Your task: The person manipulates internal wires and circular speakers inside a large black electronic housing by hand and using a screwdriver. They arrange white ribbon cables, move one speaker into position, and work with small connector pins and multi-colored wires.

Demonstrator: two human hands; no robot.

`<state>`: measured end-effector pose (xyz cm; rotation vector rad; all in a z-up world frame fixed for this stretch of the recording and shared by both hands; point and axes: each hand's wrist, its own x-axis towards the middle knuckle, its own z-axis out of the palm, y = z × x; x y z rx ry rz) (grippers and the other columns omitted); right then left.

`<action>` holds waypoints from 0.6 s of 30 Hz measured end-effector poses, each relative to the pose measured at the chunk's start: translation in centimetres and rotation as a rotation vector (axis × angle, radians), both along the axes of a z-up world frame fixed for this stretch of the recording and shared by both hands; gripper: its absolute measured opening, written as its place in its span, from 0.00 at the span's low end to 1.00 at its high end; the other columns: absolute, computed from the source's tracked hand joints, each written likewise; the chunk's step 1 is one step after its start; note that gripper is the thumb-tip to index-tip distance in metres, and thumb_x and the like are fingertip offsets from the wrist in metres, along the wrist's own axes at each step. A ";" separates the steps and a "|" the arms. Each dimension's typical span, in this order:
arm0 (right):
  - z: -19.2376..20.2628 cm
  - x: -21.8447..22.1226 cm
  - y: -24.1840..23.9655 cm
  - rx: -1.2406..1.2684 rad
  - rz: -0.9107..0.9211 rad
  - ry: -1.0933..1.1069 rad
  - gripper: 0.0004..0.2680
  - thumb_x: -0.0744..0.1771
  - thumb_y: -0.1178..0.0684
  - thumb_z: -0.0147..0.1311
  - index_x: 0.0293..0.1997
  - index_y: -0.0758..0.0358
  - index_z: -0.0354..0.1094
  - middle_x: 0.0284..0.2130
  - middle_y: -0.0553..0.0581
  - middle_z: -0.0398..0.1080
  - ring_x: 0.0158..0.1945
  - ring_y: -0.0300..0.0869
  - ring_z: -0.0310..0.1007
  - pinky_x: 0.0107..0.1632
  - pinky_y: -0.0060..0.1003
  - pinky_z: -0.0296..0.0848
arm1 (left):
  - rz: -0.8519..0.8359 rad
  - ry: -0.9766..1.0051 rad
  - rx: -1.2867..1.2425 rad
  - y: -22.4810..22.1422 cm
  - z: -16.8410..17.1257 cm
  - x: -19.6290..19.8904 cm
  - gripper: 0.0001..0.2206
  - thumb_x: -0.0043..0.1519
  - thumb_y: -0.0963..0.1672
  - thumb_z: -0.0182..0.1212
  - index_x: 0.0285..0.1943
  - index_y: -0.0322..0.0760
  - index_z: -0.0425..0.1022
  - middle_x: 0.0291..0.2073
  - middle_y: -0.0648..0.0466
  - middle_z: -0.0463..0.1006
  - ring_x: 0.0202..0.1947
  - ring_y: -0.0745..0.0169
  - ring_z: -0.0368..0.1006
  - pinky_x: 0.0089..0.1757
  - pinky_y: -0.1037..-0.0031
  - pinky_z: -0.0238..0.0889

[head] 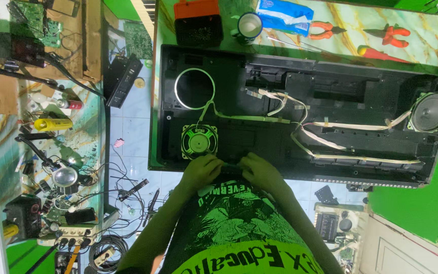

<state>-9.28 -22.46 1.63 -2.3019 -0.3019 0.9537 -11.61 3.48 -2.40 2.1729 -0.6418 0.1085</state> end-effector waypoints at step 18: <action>2.5 -2.8 -0.5 -0.001 -0.167 -0.267 0.09 0.62 0.54 0.58 0.44 0.57 0.73 0.40 0.57 0.70 0.43 0.55 0.75 0.44 0.48 0.75 | 0.041 0.083 0.161 2.7 0.0 -1.5 0.07 0.58 0.41 0.67 0.44 0.38 0.79 0.38 0.55 0.79 0.32 0.54 0.76 0.35 0.66 0.70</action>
